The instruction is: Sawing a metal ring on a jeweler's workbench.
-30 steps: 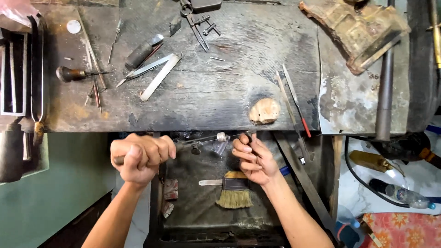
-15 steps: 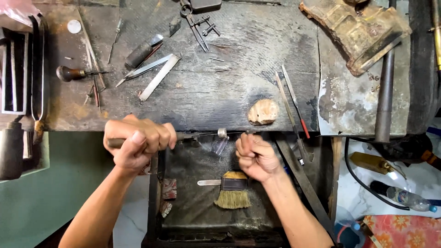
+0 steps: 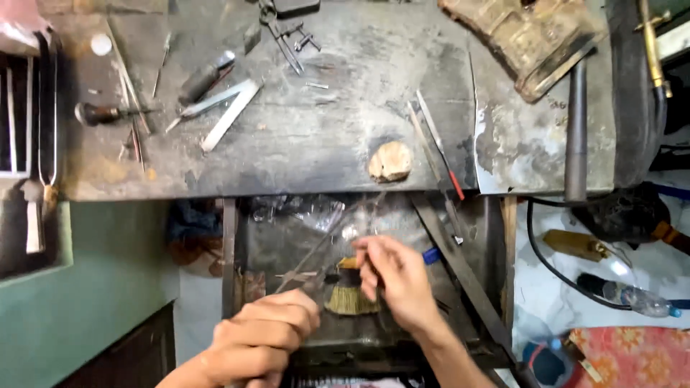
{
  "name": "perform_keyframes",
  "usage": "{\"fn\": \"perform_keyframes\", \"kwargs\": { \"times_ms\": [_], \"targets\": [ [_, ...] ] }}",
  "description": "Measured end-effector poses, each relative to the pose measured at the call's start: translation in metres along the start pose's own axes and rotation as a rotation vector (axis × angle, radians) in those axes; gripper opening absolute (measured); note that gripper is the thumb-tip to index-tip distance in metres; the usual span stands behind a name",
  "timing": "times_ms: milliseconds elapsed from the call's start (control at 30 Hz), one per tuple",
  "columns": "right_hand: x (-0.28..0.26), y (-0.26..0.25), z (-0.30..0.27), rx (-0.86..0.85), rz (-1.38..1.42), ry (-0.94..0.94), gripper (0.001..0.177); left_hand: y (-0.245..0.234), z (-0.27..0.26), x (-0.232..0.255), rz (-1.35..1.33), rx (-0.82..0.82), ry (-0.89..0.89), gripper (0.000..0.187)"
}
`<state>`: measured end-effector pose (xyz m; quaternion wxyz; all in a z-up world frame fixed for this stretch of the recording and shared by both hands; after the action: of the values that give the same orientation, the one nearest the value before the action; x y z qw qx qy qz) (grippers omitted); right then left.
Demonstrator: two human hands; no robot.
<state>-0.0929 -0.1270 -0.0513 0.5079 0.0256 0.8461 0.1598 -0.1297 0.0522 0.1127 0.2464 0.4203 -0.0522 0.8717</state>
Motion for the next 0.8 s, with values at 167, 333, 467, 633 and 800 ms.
{"fn": "perform_keyframes", "kwargs": {
  "times_ms": [167, 333, 467, 633, 800],
  "targets": [
    [-0.032, 0.054, -0.061, -0.197, 0.093, -0.061, 0.042, 0.072, -0.026, -0.014, 0.241, -0.294, 0.002, 0.009],
    [-0.048, 0.024, -0.075, -0.049, 0.051, 0.044, 0.055, 0.085, -0.046, -0.047, 0.263, -0.389, -0.209, 0.043],
    [-0.049, 0.008, -0.089, -0.048, -0.067, 0.066, 0.062, 0.027, -0.002, -0.059, 0.702, -0.005, -0.371, 0.048],
    [-0.044, 0.005, -0.093, -0.063, -0.123, 0.078, 0.062, 0.039, 0.024, -0.063, 0.748, -0.048, -0.288, 0.044],
    [-0.050, 0.005, -0.093, -0.026, -0.140, 0.089, 0.053, 0.045, 0.031, -0.062, 0.665, -0.056, -0.205, 0.032]
  ]
}}
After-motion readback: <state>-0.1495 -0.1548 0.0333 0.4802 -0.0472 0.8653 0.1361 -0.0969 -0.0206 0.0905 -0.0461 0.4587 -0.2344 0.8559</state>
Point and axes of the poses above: each hand's wrist, its own z-axis towards the middle knuckle, its own y-axis out of the palm, x = y × z, the point moved 9 cm from there along z, towards the middle knuckle, and after that the axes turned 3 degrees about -y, right-handed, at the moved point
